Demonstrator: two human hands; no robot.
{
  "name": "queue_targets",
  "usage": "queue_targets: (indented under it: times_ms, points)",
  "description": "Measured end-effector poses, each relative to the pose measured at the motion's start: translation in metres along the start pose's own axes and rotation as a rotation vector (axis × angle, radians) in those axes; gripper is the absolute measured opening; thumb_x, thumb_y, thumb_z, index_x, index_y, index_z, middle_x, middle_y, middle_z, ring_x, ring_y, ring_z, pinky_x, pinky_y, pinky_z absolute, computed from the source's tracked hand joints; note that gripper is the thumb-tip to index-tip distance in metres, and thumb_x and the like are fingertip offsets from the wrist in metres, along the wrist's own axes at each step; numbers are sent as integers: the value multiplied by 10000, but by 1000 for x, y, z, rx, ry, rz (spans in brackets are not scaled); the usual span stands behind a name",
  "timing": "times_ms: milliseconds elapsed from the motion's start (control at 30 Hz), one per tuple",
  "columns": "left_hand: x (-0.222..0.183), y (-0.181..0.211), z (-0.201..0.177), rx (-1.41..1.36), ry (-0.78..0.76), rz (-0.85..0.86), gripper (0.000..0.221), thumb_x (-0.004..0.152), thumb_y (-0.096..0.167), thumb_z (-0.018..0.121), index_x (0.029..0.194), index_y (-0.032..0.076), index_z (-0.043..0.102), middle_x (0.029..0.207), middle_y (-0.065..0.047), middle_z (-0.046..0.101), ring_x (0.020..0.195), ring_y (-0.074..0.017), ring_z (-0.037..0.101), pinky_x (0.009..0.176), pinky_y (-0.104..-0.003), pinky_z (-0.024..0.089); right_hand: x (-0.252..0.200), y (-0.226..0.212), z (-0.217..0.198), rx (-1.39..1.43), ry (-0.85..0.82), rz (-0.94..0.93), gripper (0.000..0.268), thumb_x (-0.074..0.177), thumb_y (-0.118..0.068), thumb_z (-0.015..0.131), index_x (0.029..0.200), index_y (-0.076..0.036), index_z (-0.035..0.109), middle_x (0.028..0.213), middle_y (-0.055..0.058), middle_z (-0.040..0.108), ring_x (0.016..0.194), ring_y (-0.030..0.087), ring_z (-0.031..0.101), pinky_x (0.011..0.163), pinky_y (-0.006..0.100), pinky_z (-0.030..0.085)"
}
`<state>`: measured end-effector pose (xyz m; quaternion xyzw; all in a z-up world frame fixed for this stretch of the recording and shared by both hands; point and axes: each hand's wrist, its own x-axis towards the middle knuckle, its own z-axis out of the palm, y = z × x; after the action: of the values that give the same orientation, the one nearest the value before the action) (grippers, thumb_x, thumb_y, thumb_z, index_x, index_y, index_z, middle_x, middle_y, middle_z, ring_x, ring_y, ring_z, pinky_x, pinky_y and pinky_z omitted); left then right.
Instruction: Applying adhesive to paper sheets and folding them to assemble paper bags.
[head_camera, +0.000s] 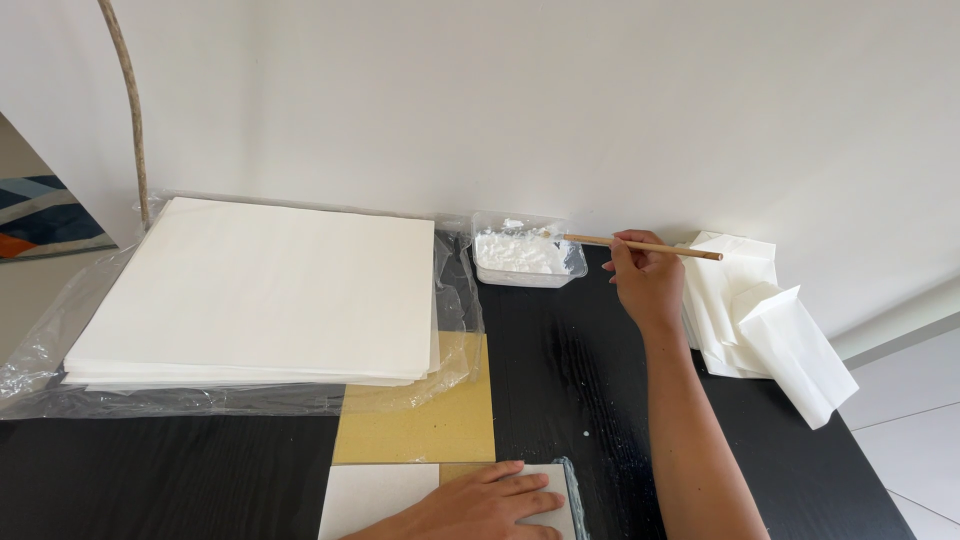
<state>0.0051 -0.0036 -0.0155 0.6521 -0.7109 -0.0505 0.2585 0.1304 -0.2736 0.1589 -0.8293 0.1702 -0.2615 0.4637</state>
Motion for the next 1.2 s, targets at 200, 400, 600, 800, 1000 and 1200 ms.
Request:
queue_targets:
  times_ms: [200,400,600,800,1000,1200]
  points:
    - [-1,2,-2,-39,-26,-42,374,1147,237,353,1442,101,539,1622,-91,436,1543,-339,345,1282,-516,163,-12,-18,-4,-128,42,-53,254,1054,-323,590,984,-104,700,715,13,709,633,111,704,628,257,554]
    - [-2,-2,5,108,53,13,316,1144,229,412,1398,182,594,1600,-97,501,1497,-348,438,1258,-515,244,-12,-17,-1,-78,84,-111,304,1050,-353,620,979,-71,708,790,21,720,644,127,721,535,258,592]
    - [1,6,-6,115,14,-4,319,1144,281,373,1381,214,577,1584,-101,494,1514,-358,419,1259,-511,235,-6,6,4,-327,128,-440,285,1090,-305,627,923,-81,683,633,-21,640,594,133,616,609,316,493]
    - [3,18,-27,37,-21,-11,298,1119,260,433,1365,172,577,1584,-174,496,1505,-417,415,1244,-548,248,-11,-15,-3,-351,-62,-309,225,1088,-267,568,1071,-78,688,662,-2,647,592,145,599,612,314,496]
    - [4,16,-23,53,-27,-10,292,1099,229,484,1367,180,589,1588,-165,495,1502,-410,415,1264,-528,227,-9,-14,-7,-318,-127,-341,194,1047,-214,569,1115,-75,686,980,48,698,789,181,623,713,330,537]
    - [4,13,-20,38,-35,-12,303,1084,212,506,1378,184,578,1599,-170,483,1507,-406,407,1276,-511,211,-24,-40,-13,-356,-200,-287,171,1023,-169,546,1094,-75,671,1047,41,670,793,188,580,734,346,517]
